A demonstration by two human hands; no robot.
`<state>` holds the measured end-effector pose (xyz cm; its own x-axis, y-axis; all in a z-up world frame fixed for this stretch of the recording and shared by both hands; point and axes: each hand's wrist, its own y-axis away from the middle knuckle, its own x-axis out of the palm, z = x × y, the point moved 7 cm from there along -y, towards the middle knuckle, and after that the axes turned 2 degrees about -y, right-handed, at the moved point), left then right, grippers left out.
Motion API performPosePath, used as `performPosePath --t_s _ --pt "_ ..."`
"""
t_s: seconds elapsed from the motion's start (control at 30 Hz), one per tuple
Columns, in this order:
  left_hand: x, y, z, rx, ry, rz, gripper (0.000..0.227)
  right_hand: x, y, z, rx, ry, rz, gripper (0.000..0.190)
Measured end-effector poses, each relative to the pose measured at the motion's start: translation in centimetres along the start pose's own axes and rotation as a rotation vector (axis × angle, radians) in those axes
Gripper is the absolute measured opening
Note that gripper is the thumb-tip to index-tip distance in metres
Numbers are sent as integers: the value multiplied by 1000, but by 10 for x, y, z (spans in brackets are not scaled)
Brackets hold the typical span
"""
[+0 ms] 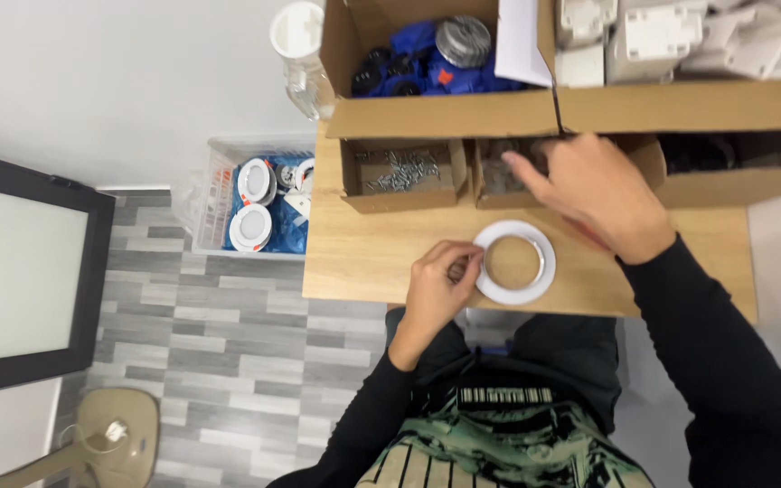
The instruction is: The person assembles circular LED downlights by placing a diffuser onto a white trim ring and then snapping a grey heat-sink housing into the back of the trim ring.
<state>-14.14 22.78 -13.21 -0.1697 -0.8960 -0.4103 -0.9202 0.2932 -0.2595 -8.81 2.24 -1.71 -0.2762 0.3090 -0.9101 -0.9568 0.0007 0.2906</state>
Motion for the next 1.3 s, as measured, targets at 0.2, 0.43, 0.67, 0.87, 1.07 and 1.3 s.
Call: performPosePath --t_s 0.2,0.43,0.67,0.87,1.07,1.3 --pt "-1 1 -26 181 -253 -169 7 2 11 -32 -310 163 -492 26" --pt "2 5 -42 298 -368 -160 6 -25 96 -30 -675 -229 -877 19" --pt "4 7 -26 208 -339 -94 11 30 113 -78 -486 -769 -798 12" --pt "-12 -9 -43 347 -156 -54 24 63 100 -51 -298 -767 -605 14" --pt "12 -13 -59 409 -99 -8 69 87 82 -44 -345 -945 -615 18" --pt "24 -19 -47 421 -123 21 68 98 71 -54 -330 -964 -602 16"
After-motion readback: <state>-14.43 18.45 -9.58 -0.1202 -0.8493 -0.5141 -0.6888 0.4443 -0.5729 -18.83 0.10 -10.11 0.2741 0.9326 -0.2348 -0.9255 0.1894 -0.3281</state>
